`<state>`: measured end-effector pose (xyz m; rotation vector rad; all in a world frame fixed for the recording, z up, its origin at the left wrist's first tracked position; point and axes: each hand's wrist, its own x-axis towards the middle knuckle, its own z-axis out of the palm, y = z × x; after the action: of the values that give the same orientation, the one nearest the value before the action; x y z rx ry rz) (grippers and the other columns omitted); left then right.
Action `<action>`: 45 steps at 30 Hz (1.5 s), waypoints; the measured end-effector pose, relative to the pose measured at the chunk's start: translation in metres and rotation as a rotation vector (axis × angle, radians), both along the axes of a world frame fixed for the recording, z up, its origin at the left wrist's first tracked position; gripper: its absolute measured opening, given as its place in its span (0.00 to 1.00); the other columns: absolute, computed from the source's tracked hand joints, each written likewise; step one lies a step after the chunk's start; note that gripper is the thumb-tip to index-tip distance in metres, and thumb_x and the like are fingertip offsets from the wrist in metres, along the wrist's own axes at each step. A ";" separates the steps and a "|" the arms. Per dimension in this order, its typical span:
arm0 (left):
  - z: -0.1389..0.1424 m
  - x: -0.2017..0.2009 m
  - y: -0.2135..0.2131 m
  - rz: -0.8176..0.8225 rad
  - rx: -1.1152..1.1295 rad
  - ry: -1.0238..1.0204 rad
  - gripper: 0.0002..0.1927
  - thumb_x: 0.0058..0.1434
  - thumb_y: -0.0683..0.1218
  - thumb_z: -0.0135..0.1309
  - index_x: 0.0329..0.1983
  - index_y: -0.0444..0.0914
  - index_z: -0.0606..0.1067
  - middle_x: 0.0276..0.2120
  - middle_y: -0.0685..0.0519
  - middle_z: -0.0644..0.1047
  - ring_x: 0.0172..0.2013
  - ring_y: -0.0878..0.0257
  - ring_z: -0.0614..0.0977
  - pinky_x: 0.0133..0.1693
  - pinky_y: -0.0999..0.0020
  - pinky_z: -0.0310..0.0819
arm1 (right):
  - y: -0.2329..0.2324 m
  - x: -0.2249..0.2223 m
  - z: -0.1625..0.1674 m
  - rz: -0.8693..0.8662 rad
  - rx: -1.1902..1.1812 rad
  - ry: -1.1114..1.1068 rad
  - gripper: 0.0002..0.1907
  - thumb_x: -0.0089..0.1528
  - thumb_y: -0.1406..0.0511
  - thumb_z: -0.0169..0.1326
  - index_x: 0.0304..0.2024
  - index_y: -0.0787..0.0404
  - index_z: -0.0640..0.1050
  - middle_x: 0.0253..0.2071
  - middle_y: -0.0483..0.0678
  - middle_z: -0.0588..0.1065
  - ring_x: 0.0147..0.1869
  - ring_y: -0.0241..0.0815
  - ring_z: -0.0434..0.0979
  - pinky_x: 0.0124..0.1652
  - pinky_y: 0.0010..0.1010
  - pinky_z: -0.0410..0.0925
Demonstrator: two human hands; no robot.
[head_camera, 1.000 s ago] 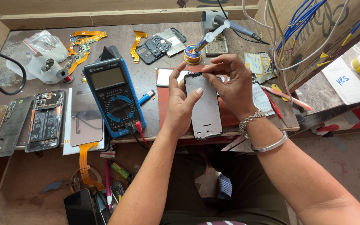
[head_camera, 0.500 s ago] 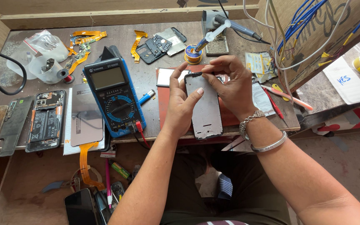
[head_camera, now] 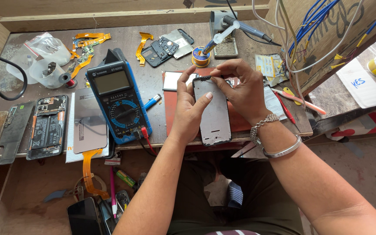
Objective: The person works at a repair bench on a disassembled smartphone. They handle the phone frame and a new replacement screen, peel the protective film off the new screen, align it with the frame, and apply adhesive from a glue tube around the frame edges.
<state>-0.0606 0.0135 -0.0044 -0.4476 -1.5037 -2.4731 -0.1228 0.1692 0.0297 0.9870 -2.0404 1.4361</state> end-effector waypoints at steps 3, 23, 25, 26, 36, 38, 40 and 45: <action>0.001 0.001 0.000 0.000 -0.007 -0.002 0.41 0.65 0.37 0.52 0.78 0.46 0.49 0.61 0.44 0.67 0.60 0.59 0.73 0.61 0.61 0.73 | 0.000 0.000 0.002 0.042 -0.033 -0.036 0.13 0.64 0.76 0.63 0.49 0.65 0.76 0.44 0.49 0.82 0.50 0.37 0.84 0.51 0.28 0.78; 0.000 0.004 0.003 0.049 -0.104 0.038 0.40 0.68 0.36 0.51 0.78 0.46 0.48 0.61 0.44 0.70 0.61 0.59 0.75 0.61 0.62 0.73 | -0.001 0.006 0.020 0.000 0.024 -0.159 0.12 0.60 0.76 0.63 0.45 0.66 0.77 0.41 0.49 0.83 0.49 0.37 0.86 0.49 0.28 0.78; 0.000 0.004 0.004 0.068 -0.128 0.060 0.39 0.68 0.36 0.51 0.78 0.46 0.49 0.61 0.44 0.70 0.61 0.59 0.74 0.62 0.61 0.72 | -0.001 0.006 0.022 0.000 0.029 -0.184 0.12 0.60 0.75 0.64 0.45 0.66 0.77 0.41 0.49 0.83 0.48 0.37 0.86 0.49 0.28 0.79; 0.000 0.004 0.004 0.063 -0.121 0.052 0.39 0.68 0.36 0.51 0.78 0.46 0.48 0.61 0.44 0.70 0.61 0.59 0.74 0.62 0.61 0.73 | 0.000 0.005 0.024 -0.007 0.040 -0.193 0.12 0.60 0.75 0.64 0.44 0.66 0.77 0.41 0.49 0.83 0.48 0.37 0.86 0.49 0.27 0.79; 0.001 0.005 0.004 0.072 -0.125 0.046 0.39 0.67 0.35 0.50 0.78 0.46 0.49 0.61 0.44 0.70 0.61 0.60 0.74 0.62 0.62 0.71 | 0.002 0.002 0.031 0.035 0.046 -0.302 0.11 0.60 0.75 0.64 0.43 0.67 0.77 0.41 0.49 0.83 0.48 0.36 0.85 0.48 0.25 0.79; 0.002 0.005 0.004 0.067 -0.117 0.036 0.39 0.67 0.35 0.49 0.78 0.46 0.49 0.60 0.44 0.69 0.60 0.60 0.74 0.62 0.62 0.71 | 0.001 0.003 0.031 0.038 0.042 -0.313 0.11 0.60 0.76 0.64 0.43 0.67 0.77 0.42 0.49 0.83 0.48 0.36 0.85 0.48 0.25 0.79; 0.002 0.005 0.004 0.068 -0.113 0.032 0.39 0.67 0.34 0.49 0.77 0.46 0.49 0.60 0.45 0.69 0.60 0.60 0.74 0.61 0.63 0.72 | 0.001 0.002 0.032 0.043 0.036 -0.333 0.10 0.60 0.76 0.64 0.43 0.67 0.77 0.42 0.49 0.83 0.48 0.36 0.85 0.48 0.25 0.79; 0.004 0.006 0.004 0.077 -0.104 0.036 0.39 0.66 0.33 0.47 0.77 0.44 0.50 0.60 0.45 0.69 0.59 0.61 0.74 0.60 0.65 0.71 | 0.002 0.002 0.033 0.054 0.035 -0.356 0.10 0.61 0.76 0.62 0.43 0.67 0.77 0.43 0.49 0.83 0.49 0.36 0.85 0.48 0.25 0.78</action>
<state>-0.0549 0.0171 -0.0008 -0.4415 -1.6100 -2.3244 -0.1213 0.1711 0.0624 0.8526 -2.3080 1.7113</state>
